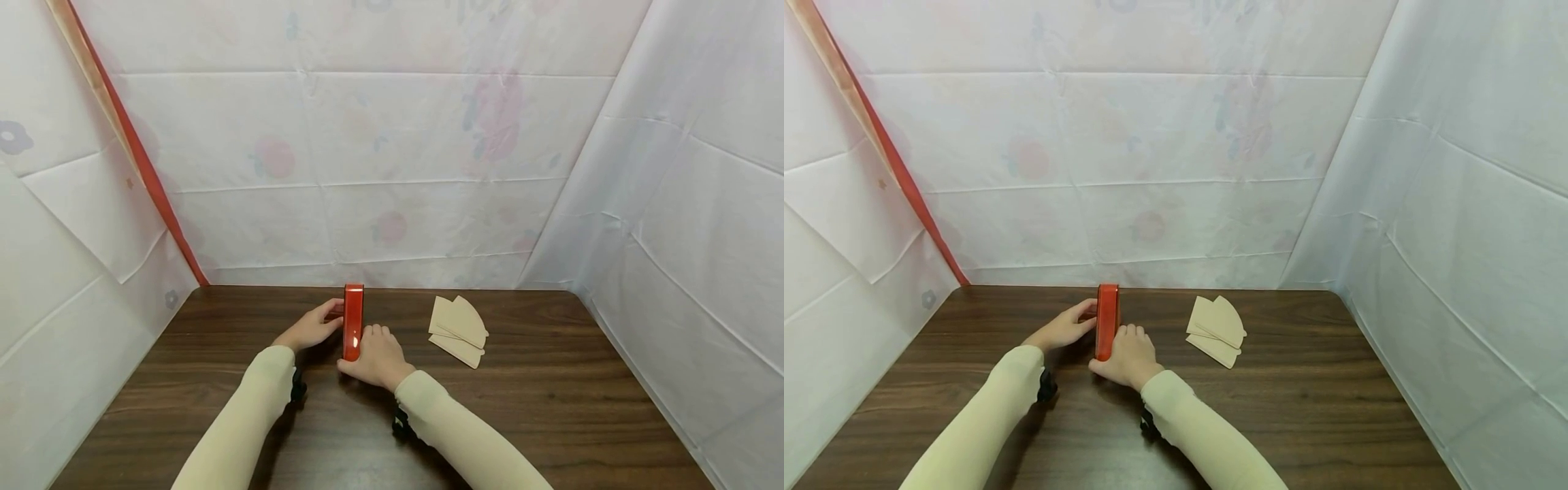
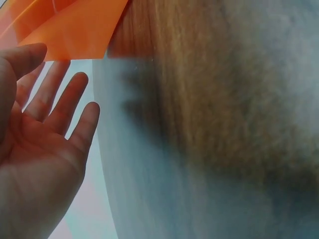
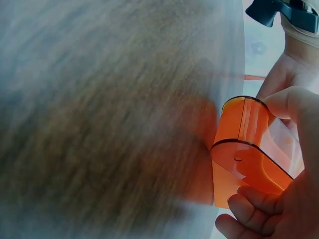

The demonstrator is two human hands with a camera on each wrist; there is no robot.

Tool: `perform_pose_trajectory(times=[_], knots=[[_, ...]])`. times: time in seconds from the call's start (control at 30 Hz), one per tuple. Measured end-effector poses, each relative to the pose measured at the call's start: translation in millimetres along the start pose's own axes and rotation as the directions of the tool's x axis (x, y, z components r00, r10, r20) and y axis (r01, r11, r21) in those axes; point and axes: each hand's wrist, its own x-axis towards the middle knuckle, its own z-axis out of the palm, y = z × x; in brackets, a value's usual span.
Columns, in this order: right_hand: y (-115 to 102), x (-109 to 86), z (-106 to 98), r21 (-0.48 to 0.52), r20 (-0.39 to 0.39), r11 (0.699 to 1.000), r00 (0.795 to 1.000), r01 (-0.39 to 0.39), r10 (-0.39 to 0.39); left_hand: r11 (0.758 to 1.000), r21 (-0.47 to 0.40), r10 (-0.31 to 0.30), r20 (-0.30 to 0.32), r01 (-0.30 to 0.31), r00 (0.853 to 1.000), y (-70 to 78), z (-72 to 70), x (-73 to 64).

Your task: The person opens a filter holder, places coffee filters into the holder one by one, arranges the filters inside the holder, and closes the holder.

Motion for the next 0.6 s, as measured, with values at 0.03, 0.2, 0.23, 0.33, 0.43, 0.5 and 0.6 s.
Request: perform_pose_trajectory(times=[0.03,0.2,0.23,0.33,0.43,0.5,0.6], knots=[[0.4,-0.4,-0.5,0.0,0.001,1.0,1.0,0.002,-0.002,1.0,-0.002,0.003,-0.002,-0.003,1.0,-0.2,0.5,-0.3],[2.9,-3.1,-5.8,0.034,0.002,0.999,1.0,0.01,-0.01,0.998,-0.038,0.04,-0.01,-0.041,0.999,-0.1,1.6,-2.3],[3.7,-3.6,-6.7,0.041,0.002,0.999,1.0,0.012,-0.012,0.998,-0.048,0.048,-0.01,-0.049,0.999,0.4,1.5,-3.0],[6.5,-5.5,-10.1,0.074,0.004,0.997,1.0,0.022,-0.022,0.995,-0.073,0.064,-0.009,-0.064,0.998,2.8,1.4,-4.4],[10.2,-7.8,-11.9,0.125,0.016,0.992,1.0,0.024,-0.026,0.994,-0.094,0.058,-0.005,-0.058,0.998,5.6,2.6,-5.8],[12.4,-9.8,-13.8,0.162,0.023,0.987,0.999,0.022,-0.026,0.993,-0.111,0.05,-0.009,-0.05,0.999,6.5,3.6,-6.8],[15.6,-12.7,-15.7,0.204,0.025,0.979,0.999,0.024,-0.03,0.991,-0.123,0.051,-0.019,-0.053,0.999,7.5,4.5,-8.7]])
